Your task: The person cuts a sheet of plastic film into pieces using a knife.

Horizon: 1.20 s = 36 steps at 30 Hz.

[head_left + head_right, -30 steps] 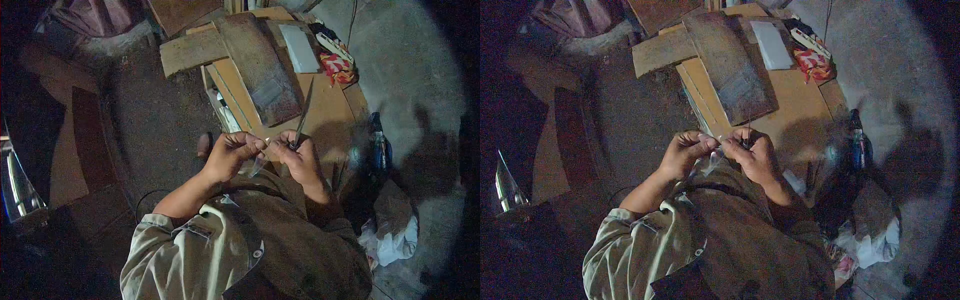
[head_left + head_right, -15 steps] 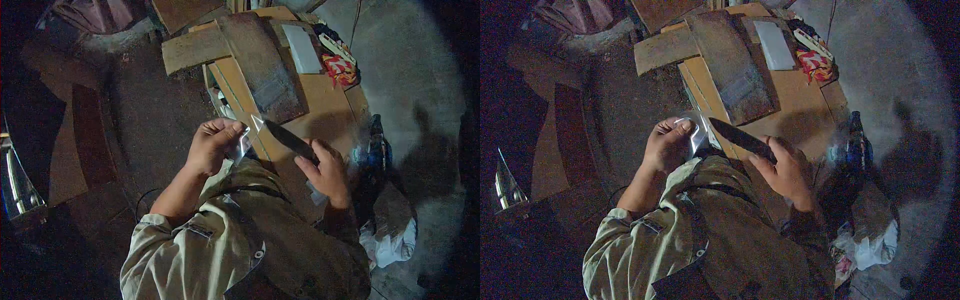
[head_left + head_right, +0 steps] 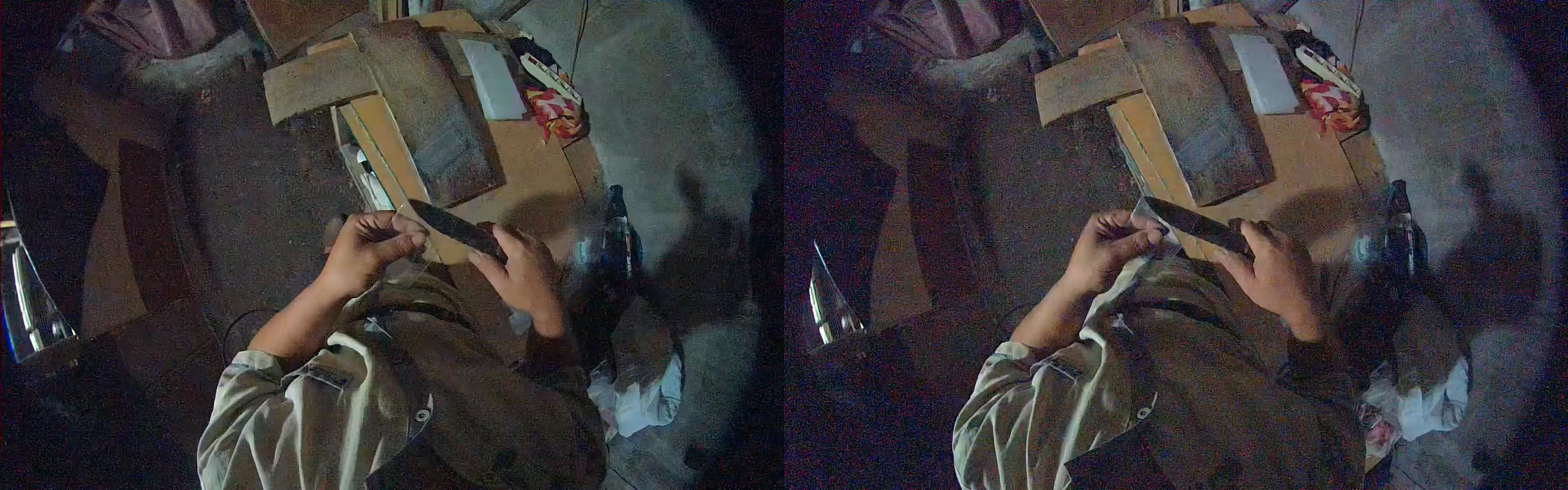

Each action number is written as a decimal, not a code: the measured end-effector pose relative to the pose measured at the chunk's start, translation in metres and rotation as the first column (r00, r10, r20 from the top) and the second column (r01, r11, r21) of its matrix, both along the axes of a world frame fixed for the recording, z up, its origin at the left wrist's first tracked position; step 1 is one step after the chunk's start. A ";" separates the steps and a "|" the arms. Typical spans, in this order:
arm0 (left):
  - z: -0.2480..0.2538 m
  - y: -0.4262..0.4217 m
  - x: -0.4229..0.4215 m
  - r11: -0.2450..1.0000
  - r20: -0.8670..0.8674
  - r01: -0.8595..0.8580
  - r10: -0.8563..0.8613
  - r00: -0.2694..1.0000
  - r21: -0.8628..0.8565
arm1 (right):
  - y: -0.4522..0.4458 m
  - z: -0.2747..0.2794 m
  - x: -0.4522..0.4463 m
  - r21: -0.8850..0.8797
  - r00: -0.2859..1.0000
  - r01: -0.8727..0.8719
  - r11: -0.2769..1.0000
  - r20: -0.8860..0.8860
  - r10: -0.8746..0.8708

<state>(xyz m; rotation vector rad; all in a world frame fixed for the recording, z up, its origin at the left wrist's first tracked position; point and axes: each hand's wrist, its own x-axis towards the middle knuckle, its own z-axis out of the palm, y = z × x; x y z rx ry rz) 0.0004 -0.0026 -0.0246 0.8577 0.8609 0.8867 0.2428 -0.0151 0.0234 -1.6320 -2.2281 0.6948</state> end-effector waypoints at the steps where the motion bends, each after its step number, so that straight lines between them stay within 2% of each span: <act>1: 0.001 -0.001 0.002 1.000 -0.001 0.001 -0.001 1.000 -0.001 | 0.000 -0.001 -0.001 0.032 0.999 -0.012 0.999 0.033 0.011; 3: 0.002 -0.002 0.004 0.999 -0.043 0.053 -0.052 0.998 0.015 | 0.004 0.002 -0.006 -0.010 0.998 -0.016 1.000 0.053 0.017; 4: 0.005 -0.003 0.004 0.995 -0.016 0.082 -0.083 0.996 -0.059 | 0.005 0.003 -0.007 -0.051 0.997 -0.021 0.998 0.073 0.025; 5: 0.003 -0.003 0.005 0.995 -0.018 0.084 -0.085 0.996 -0.059 | 0.005 -0.001 -0.007 -0.051 0.997 -0.019 0.999 0.072 0.023; 8: -0.002 -0.006 0.007 0.983 -0.104 0.173 -0.166 0.981 0.059 | 0.006 -0.010 -0.008 -0.039 0.999 -0.040 0.998 -0.033 0.039; 11: 0.000 -0.008 0.010 0.984 -0.020 0.179 -0.179 0.984 -0.025 | 0.009 0.003 -0.013 -0.116 0.998 -0.057 0.992 0.022 0.060; 13: -0.006 -0.008 0.008 0.981 -0.022 0.192 -0.193 0.981 -0.003 | 0.011 0.008 -0.014 -0.156 0.996 -0.046 0.987 0.063 0.056; 14: -0.008 -0.008 0.005 0.979 -0.024 0.205 -0.204 0.979 0.019 | 0.012 0.007 -0.012 -0.156 0.996 -0.045 0.987 0.063 0.055; 15: -0.007 -0.007 0.003 0.979 -0.025 0.205 -0.205 0.978 0.019 | 0.014 0.005 -0.006 -0.071 0.991 -0.076 0.995 0.105 0.083; 16: -0.007 -0.005 0.000 0.976 0.037 0.218 -0.218 0.975 0.012 | 0.015 0.003 0.000 0.012 0.983 -0.111 0.994 0.149 0.108; 17: -0.006 -0.003 -0.004 0.973 0.100 0.231 -0.230 0.968 0.006 | 0.016 0.001 0.004 0.014 0.983 -0.111 0.994 0.148 0.108; 19: -0.014 -0.003 -0.008 0.957 0.096 0.284 -0.288 0.953 0.054 | 0.019 -0.002 0.015 0.128 0.969 0.179 0.976 0.149 -0.197; 20: -0.012 -0.004 -0.007 0.966 0.119 0.257 -0.254 0.960 -0.006 | 0.023 -0.015 0.027 0.206 0.942 0.237 0.950 0.189 -0.276; 21: -0.010 -0.006 -0.007 0.971 0.140 0.227 -0.216 0.966 -0.069 | 0.024 -0.027 0.033 0.204 0.944 0.233 0.951 0.188 -0.272; 22: -0.005 -0.001 -0.006 0.962 -0.032 0.270 -0.269 0.963 0.027 | 0.025 -0.038 0.038 -0.045 0.953 0.277 0.960 -0.117 -0.280; 23: -0.006 -0.002 -0.003 0.962 -0.031 0.272 -0.271 0.962 0.028 | 0.025 -0.042 0.041 -0.290 0.852 0.233 0.928 -0.399 -0.339; 24: -0.008 -0.002 0.002 0.964 -0.009 0.257 -0.257 0.966 0.070 | 0.017 -0.031 0.018 -0.431 0.721 0.213 0.877 -0.535 -0.439; 25: -0.012 -0.002 0.006 0.964 0.012 0.242 -0.245 0.970 0.112 | 0.013 -0.045 0.015 -0.427 0.610 0.047 0.903 -0.704 -0.365; 27: -0.017 -0.001 0.013 0.962 -0.011 0.267 -0.267 0.964 0.058 | 0.004 -0.053 -0.003 -0.572 0.499 -0.058 0.818 -0.727 -0.472; 30: -0.016 -0.001 0.017 0.965 0.011 0.258 -0.259 0.966 0.048 | 0.005 -0.053 -0.018 -0.654 0.525 -0.056 0.754 -0.662 -0.535; 32: -0.011 0.002 0.017 0.965 -0.212 0.260 -0.251 0.945 0.016 | 0.013 -0.059 -0.021 -0.606 0.502 0.016 0.795 -0.683 -0.531; 33: -0.017 0.002 0.018 0.964 -0.213 0.266 -0.256 0.943 0.017 | 0.020 -0.064 -0.021 -0.552 0.485 0.087 0.829 -0.704 -0.519; 35: -0.038 0.000 0.016 0.994 -0.107 0.092 -0.097 0.990 -0.054 | 0.042 -0.084 -0.013 -0.512 0.487 0.080 0.856 -0.729 -0.481; 36: -0.044 0.000 0.013 0.991 -0.048 0.090 -0.095 0.994 -0.095 | 0.054 -0.088 -0.012 -0.506 0.456 0.159 0.848 -0.724 -0.517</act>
